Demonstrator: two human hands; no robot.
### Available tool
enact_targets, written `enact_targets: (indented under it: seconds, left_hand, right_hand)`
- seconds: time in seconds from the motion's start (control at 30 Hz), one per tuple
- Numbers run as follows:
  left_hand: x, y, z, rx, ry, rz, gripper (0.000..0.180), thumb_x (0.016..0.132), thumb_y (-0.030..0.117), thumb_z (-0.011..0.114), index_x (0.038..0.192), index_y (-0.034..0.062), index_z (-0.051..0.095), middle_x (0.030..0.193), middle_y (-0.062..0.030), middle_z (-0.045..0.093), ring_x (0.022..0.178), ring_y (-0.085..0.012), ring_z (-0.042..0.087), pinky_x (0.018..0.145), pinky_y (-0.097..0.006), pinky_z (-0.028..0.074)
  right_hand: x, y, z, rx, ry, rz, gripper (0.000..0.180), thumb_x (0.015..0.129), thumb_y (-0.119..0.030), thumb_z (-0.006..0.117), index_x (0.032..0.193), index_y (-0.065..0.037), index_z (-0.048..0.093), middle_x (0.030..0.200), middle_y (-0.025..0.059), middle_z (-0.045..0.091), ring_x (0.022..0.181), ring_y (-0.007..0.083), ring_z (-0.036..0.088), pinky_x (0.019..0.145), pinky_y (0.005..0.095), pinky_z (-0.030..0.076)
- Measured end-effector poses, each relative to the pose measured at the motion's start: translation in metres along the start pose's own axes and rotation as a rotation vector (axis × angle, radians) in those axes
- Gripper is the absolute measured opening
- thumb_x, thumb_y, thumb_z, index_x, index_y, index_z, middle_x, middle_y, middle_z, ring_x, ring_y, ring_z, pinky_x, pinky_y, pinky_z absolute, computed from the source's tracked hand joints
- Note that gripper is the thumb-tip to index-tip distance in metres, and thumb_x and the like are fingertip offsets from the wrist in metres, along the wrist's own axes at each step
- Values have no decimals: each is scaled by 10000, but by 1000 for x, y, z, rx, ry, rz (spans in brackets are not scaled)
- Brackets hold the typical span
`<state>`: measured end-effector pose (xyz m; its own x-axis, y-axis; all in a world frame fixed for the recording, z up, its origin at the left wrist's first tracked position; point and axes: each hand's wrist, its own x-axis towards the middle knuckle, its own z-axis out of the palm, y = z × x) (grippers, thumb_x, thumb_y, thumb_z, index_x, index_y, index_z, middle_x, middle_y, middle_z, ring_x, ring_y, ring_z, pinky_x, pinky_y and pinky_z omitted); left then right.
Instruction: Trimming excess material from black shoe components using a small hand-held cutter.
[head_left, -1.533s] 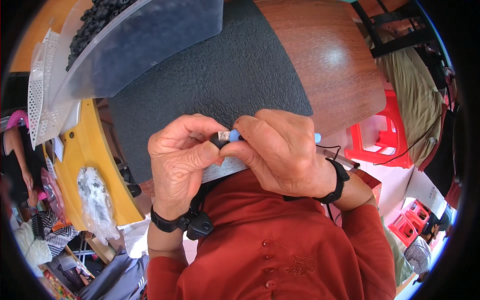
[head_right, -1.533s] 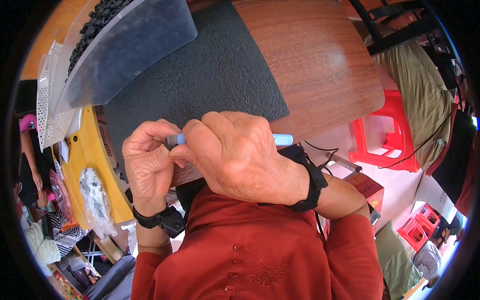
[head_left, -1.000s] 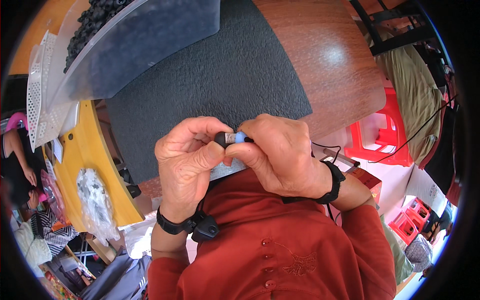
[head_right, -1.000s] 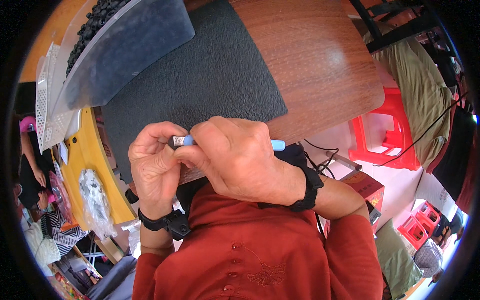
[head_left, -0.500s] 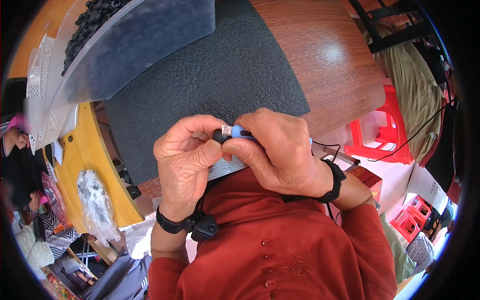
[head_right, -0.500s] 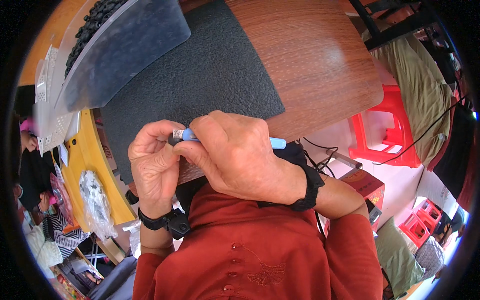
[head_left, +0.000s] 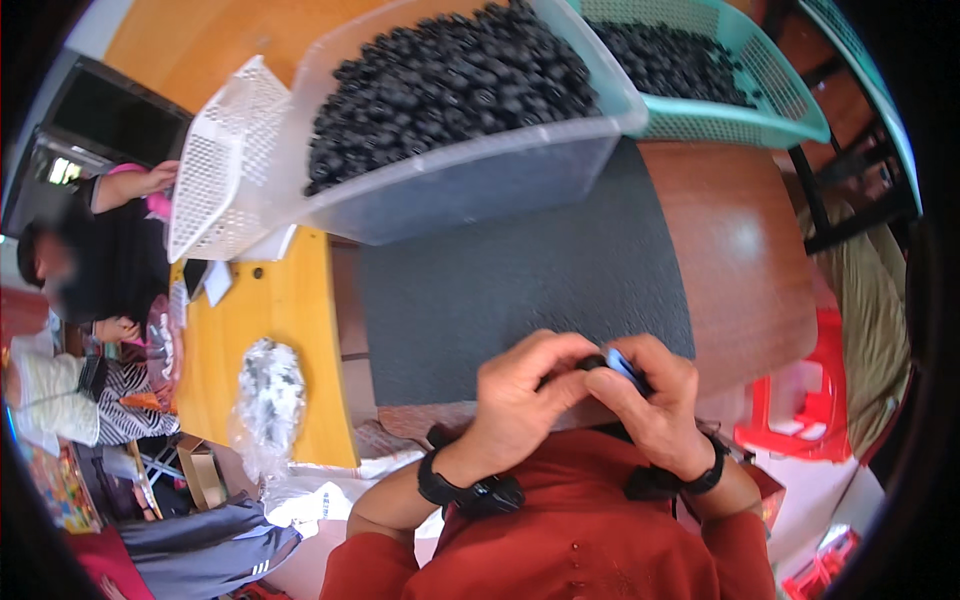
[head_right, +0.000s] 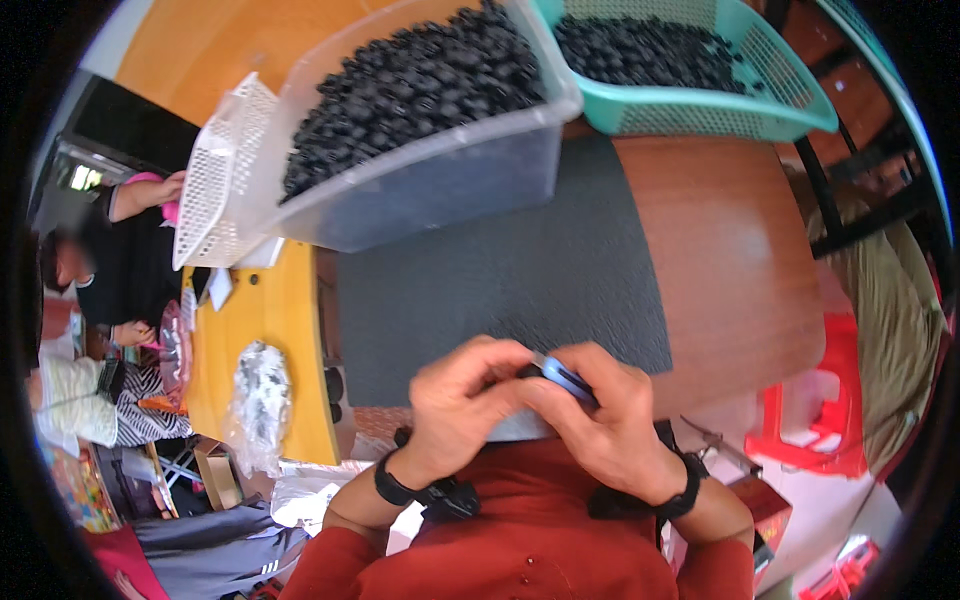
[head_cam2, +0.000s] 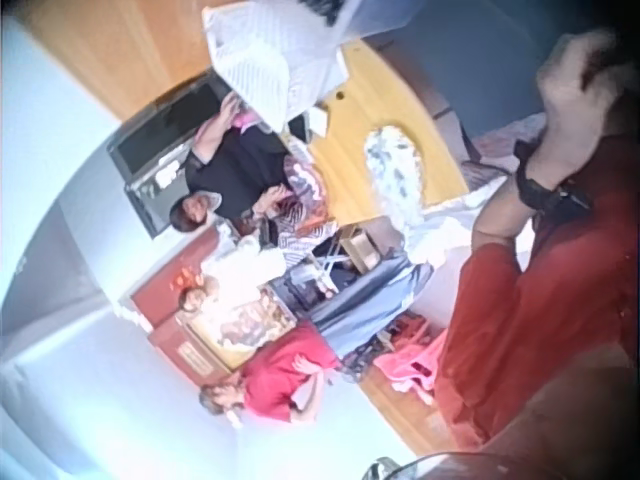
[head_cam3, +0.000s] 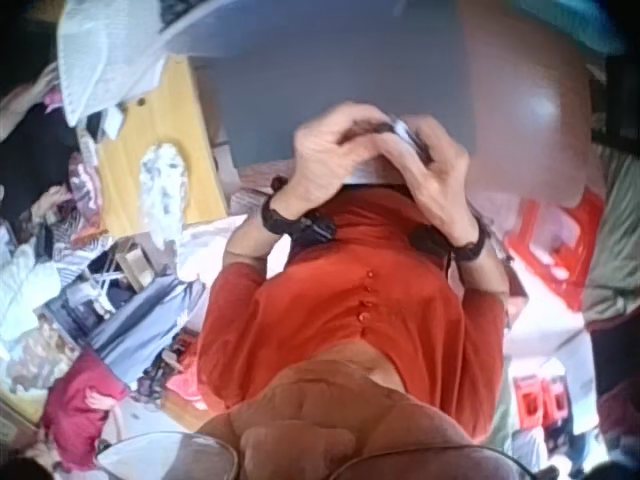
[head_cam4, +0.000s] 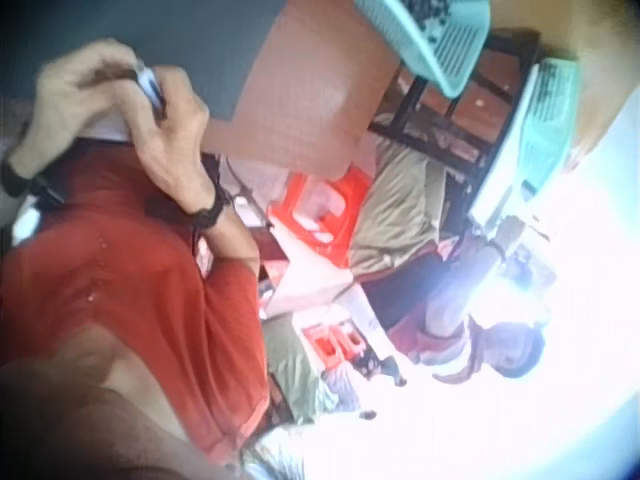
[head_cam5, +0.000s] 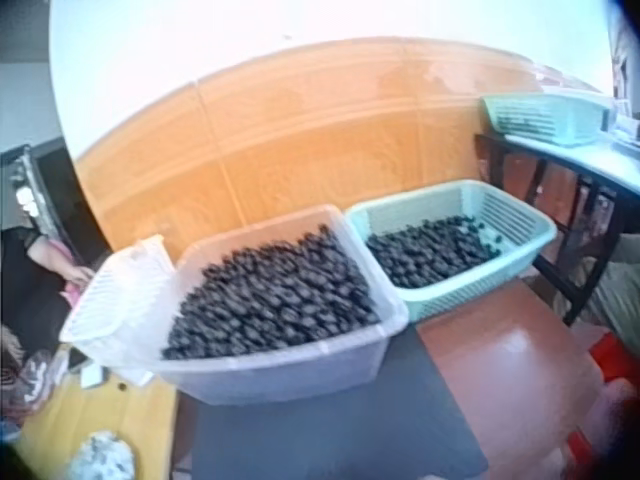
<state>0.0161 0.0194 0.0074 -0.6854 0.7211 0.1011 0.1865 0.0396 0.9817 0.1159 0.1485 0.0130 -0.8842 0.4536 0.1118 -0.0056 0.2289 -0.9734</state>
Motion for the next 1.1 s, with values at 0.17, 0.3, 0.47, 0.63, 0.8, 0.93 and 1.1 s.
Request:
enact_targets:
  seconds: [0.17,0.3,0.47,0.63,0.8,0.93,1.1]
  left_hand:
    - [4,9,-6,168,-106,172,343,761,17,713,1089,8,614,870,-75,631,698,-157,606,627,-257,483]
    - [14,33,-29,377,21,306,347,744,15,718,1075,3,615,874,-96,644,684,-168,620,613,-275,499]
    - [54,67,-120,722,454,479,184,802,12,653,985,3,635,820,-83,628,685,-181,588,641,-278,476]
    - [110,75,-188,821,395,287,222,752,36,659,965,-26,651,821,-100,653,718,-178,615,681,-277,489]
    - [151,66,-196,1116,214,174,239,715,97,682,915,-35,667,787,-158,667,740,-251,647,691,-330,496]
    - [166,59,-191,1403,61,57,190,708,116,697,828,-25,655,741,-195,637,733,-337,628,662,-401,474]
    - [162,62,-189,1253,64,75,165,686,37,699,809,-20,604,712,-172,612,726,-319,613,650,-391,465]
  right_hand:
    - [3,1,-3,93,18,62,136,827,-103,695,854,1,612,636,-4,542,573,49,468,497,228,386]
    - [16,-14,-13,80,61,76,124,824,-101,692,837,-4,616,641,-13,527,586,47,456,504,231,380]
    - [75,-31,-63,-238,289,-137,202,855,-168,645,760,-3,578,637,-46,453,591,39,397,497,235,305]
    - [178,-19,-123,-442,462,-263,259,851,-193,646,777,48,586,580,12,454,563,69,409,501,274,331]
    - [209,-3,-141,-604,537,-197,270,830,-214,663,829,54,626,590,50,529,551,113,467,515,295,379]
    - [187,-2,-120,-544,455,-204,265,842,-204,651,820,57,612,611,47,517,582,109,455,532,294,378]
    - [145,-6,-101,-471,362,-165,242,853,-189,648,821,44,590,648,7,471,625,82,404,542,270,355]
